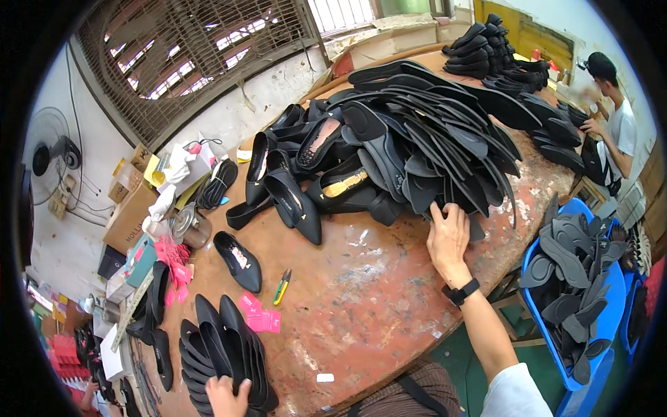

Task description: The person inserts black insoles into black pointed-toe flats at a workbench. They pick up a shoe, place an insole inside, press it down, and then set the shoe aside. The process is repeated for multiple pairs of shoes.

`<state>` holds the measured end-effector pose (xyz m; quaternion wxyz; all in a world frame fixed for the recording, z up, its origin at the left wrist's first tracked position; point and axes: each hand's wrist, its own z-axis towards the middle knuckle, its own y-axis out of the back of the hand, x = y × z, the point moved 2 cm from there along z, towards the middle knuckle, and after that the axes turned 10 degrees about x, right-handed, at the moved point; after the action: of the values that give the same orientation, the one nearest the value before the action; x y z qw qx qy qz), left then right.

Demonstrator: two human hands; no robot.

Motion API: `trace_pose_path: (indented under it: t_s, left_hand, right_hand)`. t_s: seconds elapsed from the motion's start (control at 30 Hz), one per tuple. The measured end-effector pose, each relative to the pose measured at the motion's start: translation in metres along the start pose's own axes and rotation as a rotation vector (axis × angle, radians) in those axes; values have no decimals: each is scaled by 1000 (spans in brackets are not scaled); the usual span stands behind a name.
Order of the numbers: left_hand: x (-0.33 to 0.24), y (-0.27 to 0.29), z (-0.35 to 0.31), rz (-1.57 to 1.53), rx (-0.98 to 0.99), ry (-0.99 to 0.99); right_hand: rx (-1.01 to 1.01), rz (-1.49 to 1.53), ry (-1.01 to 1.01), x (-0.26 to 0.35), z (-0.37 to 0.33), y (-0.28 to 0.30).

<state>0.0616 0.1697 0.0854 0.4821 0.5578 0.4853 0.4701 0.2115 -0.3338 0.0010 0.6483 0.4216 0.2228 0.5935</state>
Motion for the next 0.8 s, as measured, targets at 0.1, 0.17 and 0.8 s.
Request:
trace_pose_path:
  t_s: [0.1,0.17,0.8]
  left_hand:
    - [-9,-4,-6,57,42,91]
    - [-11,-7,-2,66,93,217]
    - [-204,-18,311,-643,162,-503]
  right_hand:
    - [-132,39,-32,-4,9,6]
    - [-175,57,-49,-3,13,14]
    - [640,1590,-504,32,-67,114]
